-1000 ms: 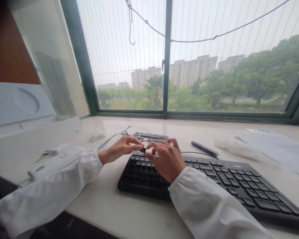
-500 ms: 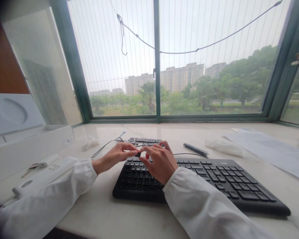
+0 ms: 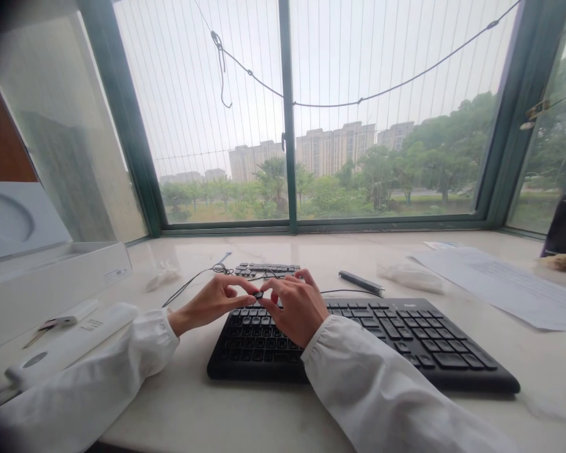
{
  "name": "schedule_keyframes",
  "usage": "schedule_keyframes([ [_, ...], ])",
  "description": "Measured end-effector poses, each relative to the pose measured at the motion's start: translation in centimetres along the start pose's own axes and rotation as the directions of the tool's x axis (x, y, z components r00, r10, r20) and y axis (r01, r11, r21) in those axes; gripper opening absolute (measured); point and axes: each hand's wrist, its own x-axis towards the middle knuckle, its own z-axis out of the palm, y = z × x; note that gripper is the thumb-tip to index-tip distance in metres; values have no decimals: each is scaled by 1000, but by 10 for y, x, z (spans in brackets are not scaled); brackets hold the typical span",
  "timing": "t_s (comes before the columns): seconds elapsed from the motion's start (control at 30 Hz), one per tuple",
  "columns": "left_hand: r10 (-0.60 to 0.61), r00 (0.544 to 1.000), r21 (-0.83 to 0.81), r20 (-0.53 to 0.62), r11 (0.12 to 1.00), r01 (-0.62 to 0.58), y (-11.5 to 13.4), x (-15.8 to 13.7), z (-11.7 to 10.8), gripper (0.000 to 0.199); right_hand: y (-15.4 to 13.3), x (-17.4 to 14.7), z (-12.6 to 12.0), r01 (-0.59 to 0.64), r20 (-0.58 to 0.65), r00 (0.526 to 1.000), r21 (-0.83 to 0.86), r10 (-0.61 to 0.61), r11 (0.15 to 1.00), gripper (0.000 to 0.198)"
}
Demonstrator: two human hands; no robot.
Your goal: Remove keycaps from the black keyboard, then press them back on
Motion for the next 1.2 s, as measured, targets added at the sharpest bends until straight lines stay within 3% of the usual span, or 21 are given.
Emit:
schedule_keyframes([
  [0.4,71,997,-9,11,997,-71,0,-2,0,36,5,2,0,45,23,999,-54,-44,998,23],
  [0.63,169,983,117,75,977,-177,3,0,-10,30,6,1,2,73,29,997,-71,-71,995,26],
  [1.03,153,972,157,179,971,-181,11,-3,-21,25,2,1,4,56,87,995,-56,-51,997,21],
  [1.2,125,949,136,289,976,-170,5,-1,-34,24,2,0,7,15,126,992,-45,-9,999,18],
])
